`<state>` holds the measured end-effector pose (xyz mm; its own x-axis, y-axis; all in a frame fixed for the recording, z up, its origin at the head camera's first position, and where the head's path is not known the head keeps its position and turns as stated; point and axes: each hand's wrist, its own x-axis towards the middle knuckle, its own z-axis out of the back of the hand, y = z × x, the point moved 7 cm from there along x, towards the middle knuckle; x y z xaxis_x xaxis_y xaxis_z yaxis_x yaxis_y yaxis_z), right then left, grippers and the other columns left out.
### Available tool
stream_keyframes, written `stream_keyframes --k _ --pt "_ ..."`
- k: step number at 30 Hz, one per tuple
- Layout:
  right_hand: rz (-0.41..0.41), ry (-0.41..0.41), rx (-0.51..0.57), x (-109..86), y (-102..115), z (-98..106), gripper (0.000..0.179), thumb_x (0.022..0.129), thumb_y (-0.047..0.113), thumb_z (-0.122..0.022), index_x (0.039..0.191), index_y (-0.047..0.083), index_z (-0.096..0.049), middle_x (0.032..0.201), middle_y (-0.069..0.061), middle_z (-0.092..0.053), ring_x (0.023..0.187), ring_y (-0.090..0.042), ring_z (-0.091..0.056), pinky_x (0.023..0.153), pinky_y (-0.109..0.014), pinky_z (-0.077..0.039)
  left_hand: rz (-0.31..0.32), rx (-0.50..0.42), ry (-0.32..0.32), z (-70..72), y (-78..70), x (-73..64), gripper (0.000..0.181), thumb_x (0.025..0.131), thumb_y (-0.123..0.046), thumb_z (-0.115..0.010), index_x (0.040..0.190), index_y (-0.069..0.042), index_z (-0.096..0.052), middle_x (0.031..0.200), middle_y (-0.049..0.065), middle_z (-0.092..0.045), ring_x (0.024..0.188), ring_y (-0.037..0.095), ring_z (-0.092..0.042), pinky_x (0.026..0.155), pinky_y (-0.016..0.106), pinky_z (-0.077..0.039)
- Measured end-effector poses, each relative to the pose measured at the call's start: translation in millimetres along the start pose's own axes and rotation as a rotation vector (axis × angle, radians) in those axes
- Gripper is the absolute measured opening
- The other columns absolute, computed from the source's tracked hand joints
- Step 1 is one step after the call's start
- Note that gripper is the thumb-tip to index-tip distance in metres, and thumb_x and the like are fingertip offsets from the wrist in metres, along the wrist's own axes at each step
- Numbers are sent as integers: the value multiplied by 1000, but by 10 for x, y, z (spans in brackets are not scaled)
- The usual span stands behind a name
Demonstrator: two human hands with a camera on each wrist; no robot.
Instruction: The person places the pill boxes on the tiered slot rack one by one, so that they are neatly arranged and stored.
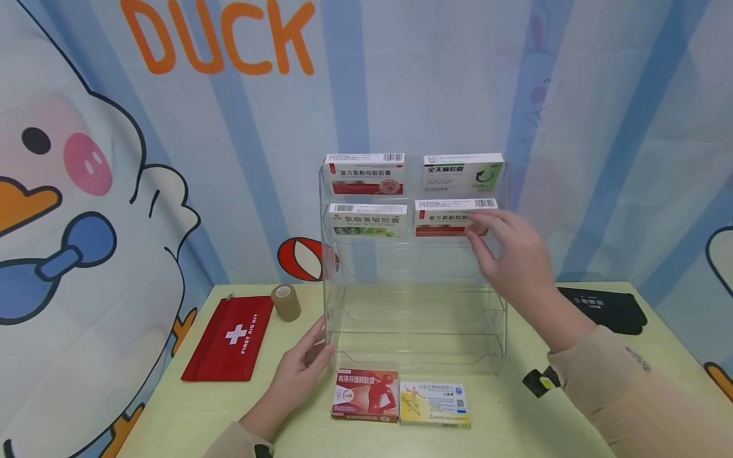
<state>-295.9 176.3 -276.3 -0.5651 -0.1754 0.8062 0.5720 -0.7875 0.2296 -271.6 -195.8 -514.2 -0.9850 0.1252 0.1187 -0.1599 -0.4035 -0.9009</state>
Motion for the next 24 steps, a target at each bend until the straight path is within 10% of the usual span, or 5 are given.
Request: stream_keyframes --k 13,24 --pt "103 11 66 -691 175 -65 44 110 40 -68 133 4 -77 123 -15 -80 113 -37 -76 95 -56 -64 15 11 -9 5 30 -7 69 110 -37 -68 172 -38 -38 164 9 -61 148 32 -64 118 41 -57" --pt "63 100 94 -1129 283 -207 51 84 13 -93 133 9 -77 124 -6 -81 114 -25 -77 100 -30 -63 3 4 -8 3 48 13 68 110 -37 -69 171 -40 -39 162 8 -63 148 31 -64 118 40 -57"
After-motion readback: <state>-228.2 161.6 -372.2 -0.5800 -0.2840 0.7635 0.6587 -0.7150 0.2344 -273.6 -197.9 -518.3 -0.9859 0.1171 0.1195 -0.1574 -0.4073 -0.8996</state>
